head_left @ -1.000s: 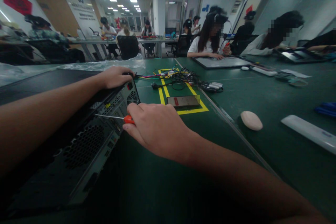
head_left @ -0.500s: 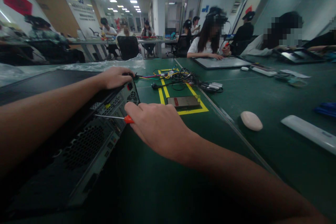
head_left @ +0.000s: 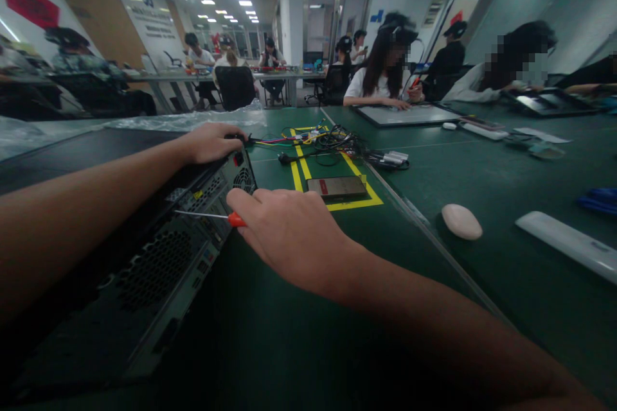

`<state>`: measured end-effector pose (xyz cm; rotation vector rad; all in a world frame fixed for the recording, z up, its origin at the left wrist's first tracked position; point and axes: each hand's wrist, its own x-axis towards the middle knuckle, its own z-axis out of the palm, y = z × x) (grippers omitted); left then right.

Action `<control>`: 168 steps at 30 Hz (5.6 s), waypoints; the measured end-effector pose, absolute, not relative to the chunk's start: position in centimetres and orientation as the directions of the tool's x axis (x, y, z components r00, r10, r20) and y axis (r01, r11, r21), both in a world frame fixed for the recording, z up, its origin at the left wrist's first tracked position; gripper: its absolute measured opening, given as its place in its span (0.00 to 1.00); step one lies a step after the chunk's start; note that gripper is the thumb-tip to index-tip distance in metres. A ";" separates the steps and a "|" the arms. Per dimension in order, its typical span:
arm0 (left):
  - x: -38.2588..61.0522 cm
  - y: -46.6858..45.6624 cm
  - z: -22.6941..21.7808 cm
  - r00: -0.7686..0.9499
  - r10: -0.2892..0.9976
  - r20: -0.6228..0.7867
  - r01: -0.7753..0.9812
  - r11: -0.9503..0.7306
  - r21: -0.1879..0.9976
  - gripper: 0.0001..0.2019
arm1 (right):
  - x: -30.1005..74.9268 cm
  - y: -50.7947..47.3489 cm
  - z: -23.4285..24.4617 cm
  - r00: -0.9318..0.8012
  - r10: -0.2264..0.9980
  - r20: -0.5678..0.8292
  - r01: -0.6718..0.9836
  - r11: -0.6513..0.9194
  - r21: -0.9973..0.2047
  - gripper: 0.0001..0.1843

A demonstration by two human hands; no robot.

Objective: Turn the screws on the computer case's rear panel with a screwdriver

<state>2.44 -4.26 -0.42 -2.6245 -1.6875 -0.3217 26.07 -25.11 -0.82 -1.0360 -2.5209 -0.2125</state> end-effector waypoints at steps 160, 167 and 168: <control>3.1 -4.8 0.1 0.428 0.885 0.184 0.892 -0.447 0.074 0.28 | 27.2 -25.3 1.8 -0.659 0.730 0.179 0.740 0.672 -0.017 0.08; 3.1 -4.8 0.1 0.427 0.887 0.178 0.892 -0.445 0.077 0.29 | 27.1 -25.2 1.5 -0.664 0.724 0.187 0.733 0.679 -0.028 0.13; 3.1 -4.8 0.1 0.421 0.889 0.178 0.895 -0.439 0.078 0.29 | 27.1 -25.2 1.5 -0.660 0.725 0.196 0.734 0.678 -0.038 0.13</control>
